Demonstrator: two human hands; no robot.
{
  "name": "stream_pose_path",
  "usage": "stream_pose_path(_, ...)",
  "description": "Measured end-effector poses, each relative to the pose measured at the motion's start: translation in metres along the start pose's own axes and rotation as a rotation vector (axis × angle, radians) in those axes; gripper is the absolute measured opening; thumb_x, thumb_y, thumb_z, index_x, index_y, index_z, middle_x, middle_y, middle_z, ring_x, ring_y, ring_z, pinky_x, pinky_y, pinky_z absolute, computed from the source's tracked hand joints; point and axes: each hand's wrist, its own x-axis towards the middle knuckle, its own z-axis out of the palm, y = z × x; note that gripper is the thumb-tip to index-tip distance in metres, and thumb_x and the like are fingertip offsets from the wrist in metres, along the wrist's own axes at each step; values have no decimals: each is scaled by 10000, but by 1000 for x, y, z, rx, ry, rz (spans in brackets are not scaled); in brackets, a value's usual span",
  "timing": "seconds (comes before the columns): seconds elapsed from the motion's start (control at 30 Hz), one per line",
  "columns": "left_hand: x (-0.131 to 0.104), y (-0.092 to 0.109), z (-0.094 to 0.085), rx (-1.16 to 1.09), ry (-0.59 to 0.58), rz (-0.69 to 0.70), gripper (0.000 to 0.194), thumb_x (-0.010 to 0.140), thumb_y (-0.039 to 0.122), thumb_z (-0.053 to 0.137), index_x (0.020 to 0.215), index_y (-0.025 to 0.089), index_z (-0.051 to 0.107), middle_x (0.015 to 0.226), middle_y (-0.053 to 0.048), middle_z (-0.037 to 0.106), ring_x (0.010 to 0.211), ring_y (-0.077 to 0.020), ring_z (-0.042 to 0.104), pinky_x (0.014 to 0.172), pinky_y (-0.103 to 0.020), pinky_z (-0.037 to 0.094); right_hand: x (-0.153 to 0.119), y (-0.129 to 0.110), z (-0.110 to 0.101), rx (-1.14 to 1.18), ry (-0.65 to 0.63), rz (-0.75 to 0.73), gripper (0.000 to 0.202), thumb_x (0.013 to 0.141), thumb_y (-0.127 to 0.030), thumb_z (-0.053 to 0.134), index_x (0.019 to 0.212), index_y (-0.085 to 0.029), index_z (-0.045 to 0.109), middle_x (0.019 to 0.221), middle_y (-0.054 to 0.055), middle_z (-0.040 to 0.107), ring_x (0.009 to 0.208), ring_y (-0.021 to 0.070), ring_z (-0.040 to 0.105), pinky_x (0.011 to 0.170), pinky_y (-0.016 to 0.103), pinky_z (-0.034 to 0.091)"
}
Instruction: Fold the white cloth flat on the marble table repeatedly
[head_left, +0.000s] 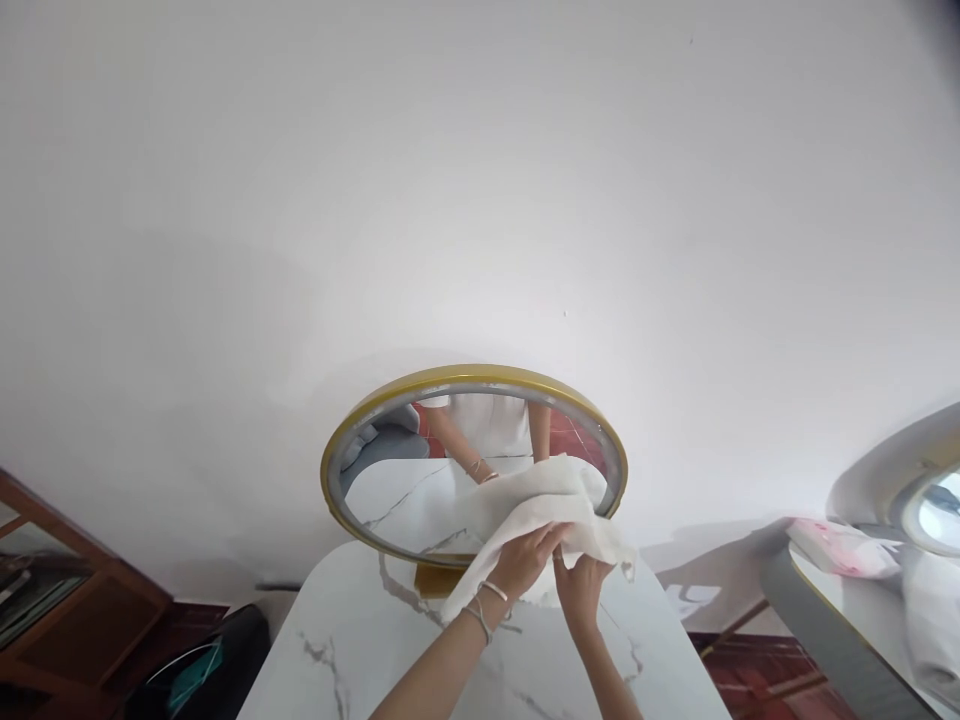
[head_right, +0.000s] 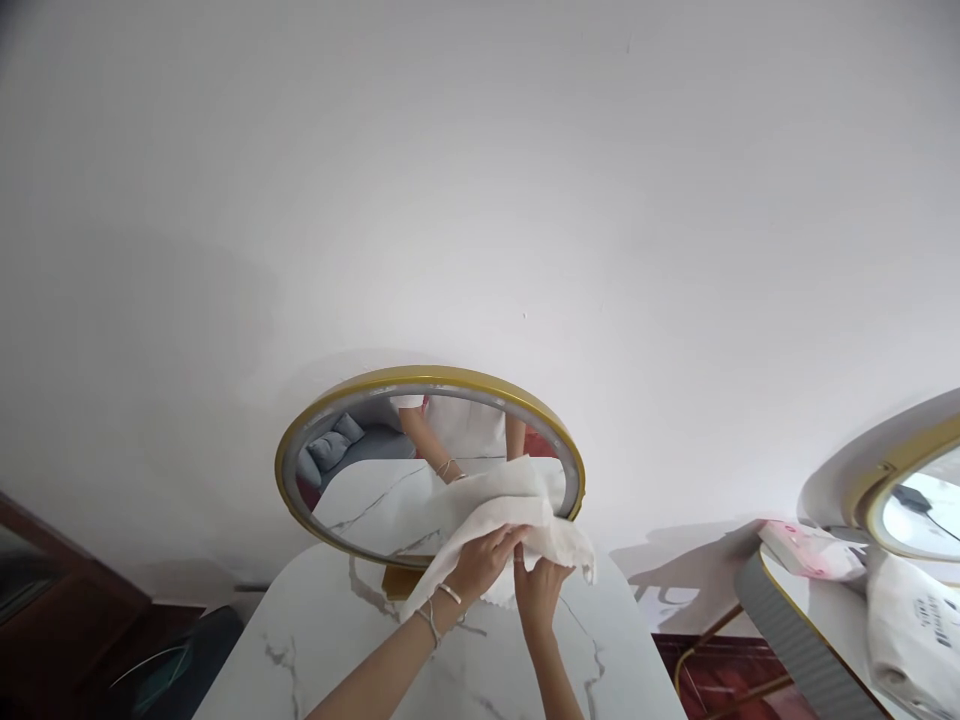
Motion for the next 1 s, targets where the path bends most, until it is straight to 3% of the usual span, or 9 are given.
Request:
stream_pose_path(0.13, -41, -21, 14, 35, -231, -116, 547, 914, 165, 223, 1384, 385, 398, 1254, 23, 603, 1087, -242, 621, 878, -353, 559, -36, 10, 25, 120, -106, 89, 727, 830, -624, 307, 1224, -48, 510, 1313, 273, 484, 1321, 409, 313, 1012, 594, 279)
stream_pose_path(0.23, -68, -38, 20, 113, -289, -127, 537, 914, 136, 243, 1388, 323, 412, 1253, -16, 606, 1056, -239, 634, 825, -339, 563, -55, 11, 40, 229, -237, 149, 588, 818, -526, 361, 1157, -100, 583, 1199, 204, 596, 1235, 363, 450, 1006, 523, 346)
stream_pose_path(0.33, -97, -55, 25, 181, -264, -126, 519, 915, 110, 292, 1389, 285, 410, 1266, -31, 597, 1080, -213, 618, 862, -324, 538, -70, 8, 53, 274, -328, 144, 471, 779, -420, 409, 1059, -130, 652, 1090, 161, 663, 1146, 336, 539, 969, 473, 404)
stream_pose_path(0.43, -131, -74, 33, 237, -177, -150, 506, 909, 107, 347, 1381, 278, 417, 1319, -27, 558, 1194, -200, 538, 1001, -353, 458, -83, 2, 60, 135, -413, 95, 415, 721, -333, 488, 1019, -117, 681, 1064, 166, 676, 1096, 344, 571, 937, 456, 427)
stream_pose_path(0.6, -176, -94, 52, 248, 20, -462, 394, 879, 262, 454, 1255, 193, 552, 1266, -91, 588, 1199, -253, 526, 996, -410, 460, -100, -17, 60, -147, -534, 69, 382, 711, -284, 589, 1050, -131, 674, 1073, 153, 673, 1087, 349, 568, 905, 445, 438)
stream_pose_path(0.7, -170, -87, 58, 180, 117, -651, 449, 824, 375, 545, 1223, 169, 562, 1202, -117, 613, 1155, -271, 547, 981, -408, 455, -102, -28, 56, -208, -579, 74, 333, 737, -282, 590, 1022, -128, 671, 1034, 144, 678, 1092, 334, 563, 912, 413, 436)
stream_pose_path(0.8, -146, -73, 55, 80, 187, -845, 485, 741, 347, 628, 1179, 148, 572, 1162, -124, 620, 1130, -274, 552, 972, -373, 434, -101, -34, 52, -226, -588, 95, 266, 759, -260, 566, 963, -125, 672, 1036, 147, 671, 1058, 320, 581, 887, 390, 446)
stream_pose_path(0.9, -128, -66, 48, -70, 222, -1029, 336, 724, 252, 609, 1047, 161, 613, 1048, -98, 655, 1031, -257, 601, 876, -333, 458, -99, -39, 49, -228, -623, 118, 214, 781, -281, 548, 864, -137, 682, 945, 143, 685, 980, 309, 612, 852, 386, 454)
stream_pose_path(1.0, -126, -66, 44, -124, 261, -1113, 202, 744, 215, 562, 936, 182, 618, 914, -62, 661, 916, -241, 630, 774, -314, 468, -97, -44, 48, -208, -631, 132, 203, 770, -283, 553, 848, -154, 689, 917, 136, 691, 971, 302, 616, 841, 381, 455)
